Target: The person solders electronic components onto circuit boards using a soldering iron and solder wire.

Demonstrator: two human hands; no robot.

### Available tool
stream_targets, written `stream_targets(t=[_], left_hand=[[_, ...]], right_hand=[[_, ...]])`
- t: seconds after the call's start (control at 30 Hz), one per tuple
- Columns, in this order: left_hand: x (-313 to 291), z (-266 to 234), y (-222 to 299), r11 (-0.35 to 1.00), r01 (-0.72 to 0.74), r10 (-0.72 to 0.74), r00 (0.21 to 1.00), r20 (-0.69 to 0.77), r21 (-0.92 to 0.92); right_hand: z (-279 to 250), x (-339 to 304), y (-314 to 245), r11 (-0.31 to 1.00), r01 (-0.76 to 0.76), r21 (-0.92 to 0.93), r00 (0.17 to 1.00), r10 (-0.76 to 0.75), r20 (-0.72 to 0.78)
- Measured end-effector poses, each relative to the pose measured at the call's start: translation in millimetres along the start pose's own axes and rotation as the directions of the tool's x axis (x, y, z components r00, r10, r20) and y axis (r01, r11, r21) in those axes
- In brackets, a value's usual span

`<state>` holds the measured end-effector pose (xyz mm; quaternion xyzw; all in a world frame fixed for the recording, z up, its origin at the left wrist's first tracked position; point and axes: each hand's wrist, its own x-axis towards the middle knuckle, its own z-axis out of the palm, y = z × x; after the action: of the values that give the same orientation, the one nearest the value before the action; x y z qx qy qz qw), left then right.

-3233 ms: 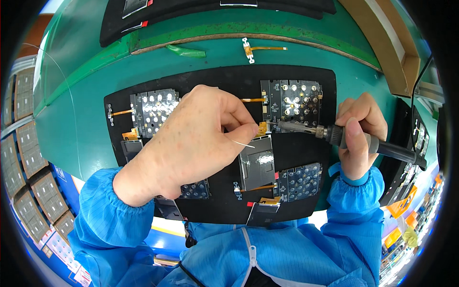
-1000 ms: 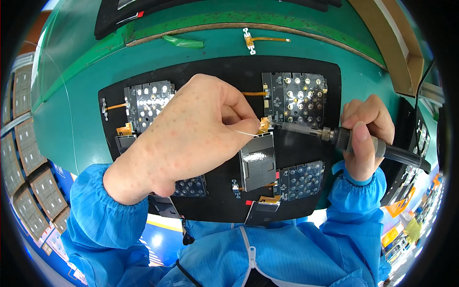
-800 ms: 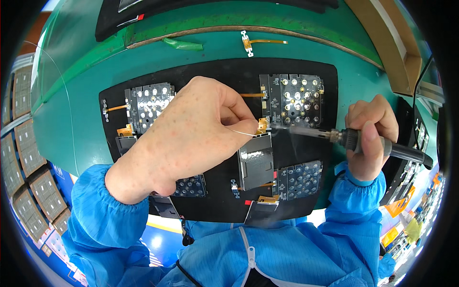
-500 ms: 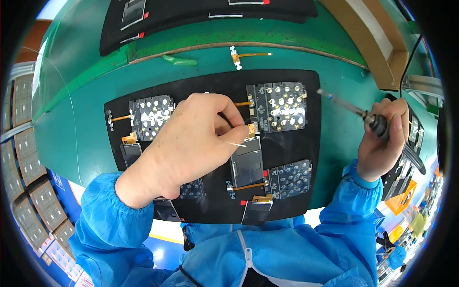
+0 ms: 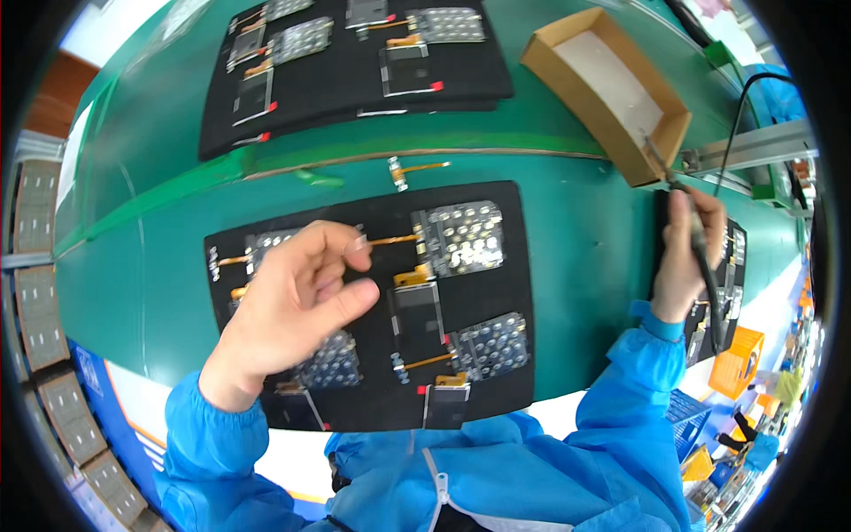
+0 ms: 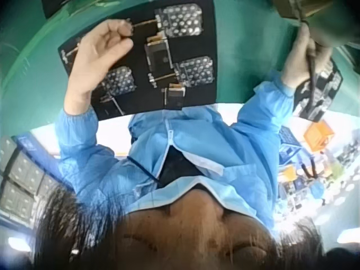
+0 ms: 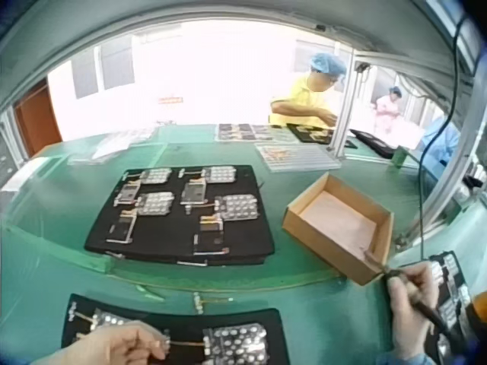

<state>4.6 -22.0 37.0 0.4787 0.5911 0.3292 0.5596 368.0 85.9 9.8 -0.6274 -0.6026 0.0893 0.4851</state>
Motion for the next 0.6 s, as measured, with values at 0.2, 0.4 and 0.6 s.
stream_targets(t=[0.2,0.4,0.6], left_hand=[[-16,9,-22,0.993,-0.096,0.109,0.972,-0.209,0.069],[-12,15,-25,0.847,-0.309,0.376,0.924,-0.075,0.432],[-3,17,-24,0.822,-0.309,0.397,0.913,-0.092,0.479]], right_hand=[[18,-24,-42,0.781,-0.217,0.586,0.871,-0.115,0.477],[60,-51,-58,0.73,-0.444,0.52,0.72,-0.055,0.692],[79,-57,-53,0.654,-0.551,0.518,0.671,-0.022,0.741]])
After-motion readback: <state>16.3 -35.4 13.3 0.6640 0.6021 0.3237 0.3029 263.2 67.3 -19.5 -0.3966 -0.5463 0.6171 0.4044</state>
